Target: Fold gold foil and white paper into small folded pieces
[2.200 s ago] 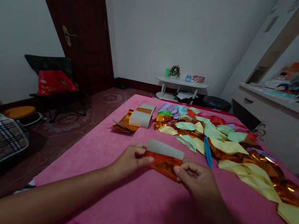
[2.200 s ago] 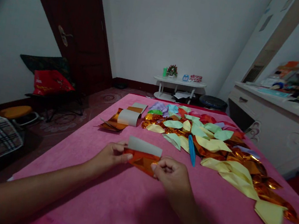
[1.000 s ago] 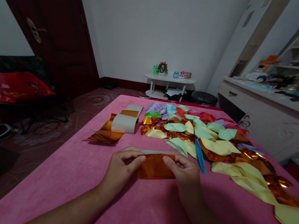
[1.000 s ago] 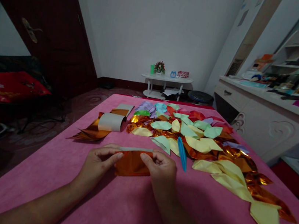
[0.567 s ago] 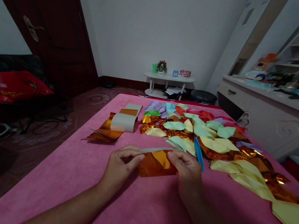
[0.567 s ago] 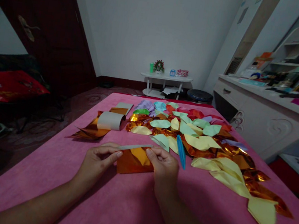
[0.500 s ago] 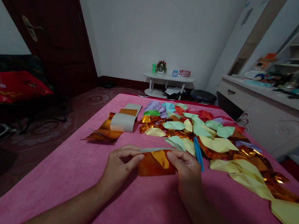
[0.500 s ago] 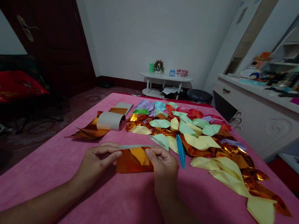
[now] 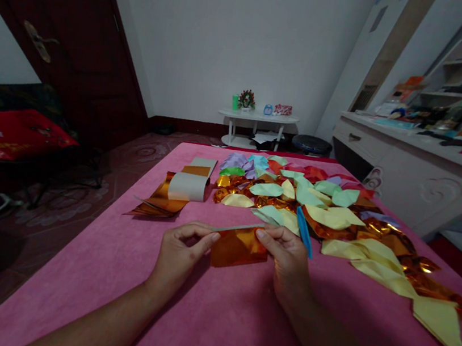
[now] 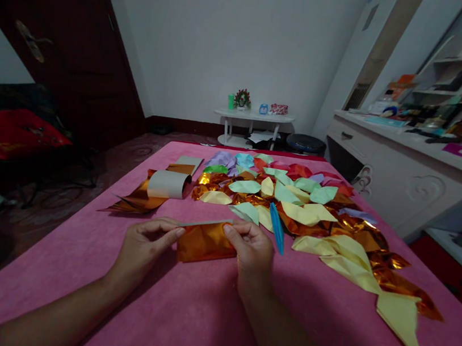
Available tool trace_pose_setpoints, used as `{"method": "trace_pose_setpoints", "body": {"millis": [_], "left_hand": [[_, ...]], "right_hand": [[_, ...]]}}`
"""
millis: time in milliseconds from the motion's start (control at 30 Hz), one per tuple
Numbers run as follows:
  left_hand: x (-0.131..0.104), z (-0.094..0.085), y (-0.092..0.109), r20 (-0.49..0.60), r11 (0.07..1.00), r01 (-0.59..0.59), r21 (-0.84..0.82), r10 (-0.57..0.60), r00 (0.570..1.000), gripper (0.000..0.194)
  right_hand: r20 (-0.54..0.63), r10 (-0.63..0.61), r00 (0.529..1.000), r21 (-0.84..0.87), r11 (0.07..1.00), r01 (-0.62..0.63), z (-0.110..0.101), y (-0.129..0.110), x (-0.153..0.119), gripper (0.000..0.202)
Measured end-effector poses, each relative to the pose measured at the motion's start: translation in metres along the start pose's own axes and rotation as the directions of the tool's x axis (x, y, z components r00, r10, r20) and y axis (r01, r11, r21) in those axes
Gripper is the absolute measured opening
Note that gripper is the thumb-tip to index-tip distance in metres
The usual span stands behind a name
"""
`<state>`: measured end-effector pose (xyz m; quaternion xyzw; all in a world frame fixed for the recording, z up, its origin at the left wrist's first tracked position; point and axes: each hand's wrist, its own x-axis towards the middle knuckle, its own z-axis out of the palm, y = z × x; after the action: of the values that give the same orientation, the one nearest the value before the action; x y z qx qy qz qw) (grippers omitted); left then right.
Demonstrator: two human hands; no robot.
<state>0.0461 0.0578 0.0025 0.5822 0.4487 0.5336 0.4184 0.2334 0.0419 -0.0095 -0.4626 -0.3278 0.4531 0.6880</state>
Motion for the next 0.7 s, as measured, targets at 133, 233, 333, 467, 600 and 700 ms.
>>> {"method": "trace_pose_setpoints", "body": {"millis": [133,233,333,467,600,700], "left_hand": [[-0.0006,0.0006,-0.0001,-0.013,0.998,0.058,-0.001,-0.058,0.998,0.014],[-0.0007,0.0009,-0.0006,-0.017,0.998,0.061,-0.002,-0.061,0.998,0.013],[-0.0009,0.0007,-0.0005,-0.011,0.998,0.059,-0.020,-0.059,0.998,0.011],[-0.0011,0.0004,0.0006,0.013,0.998,0.052,-0.025,-0.052,0.999,0.010],[-0.0009,0.0002,0.0010,0.012,0.999,0.039,-0.022,-0.039,0.999,0.009],[-0.0005,0.0003,0.0008,0.009,0.999,0.035,-0.023,-0.035,0.999,0.009]], "right_hand": [[-0.016,-0.001,1.000,-0.024,1.000,0.001,-0.0003,-0.0011,0.0001,0.025],[-0.005,-0.002,1.000,-0.031,1.000,0.002,-0.0023,0.0014,0.0008,0.025],[0.013,0.006,1.000,-0.019,1.000,-0.005,-0.0042,0.0044,0.0016,0.024],[0.018,0.006,1.000,0.004,1.000,-0.006,-0.0045,0.0054,0.0022,0.024],[0.014,0.004,1.000,0.008,1.000,-0.004,-0.0037,0.0042,0.0020,0.024],[0.008,-0.006,1.000,0.003,1.000,0.006,-0.0042,0.0041,0.0016,0.024]]}}
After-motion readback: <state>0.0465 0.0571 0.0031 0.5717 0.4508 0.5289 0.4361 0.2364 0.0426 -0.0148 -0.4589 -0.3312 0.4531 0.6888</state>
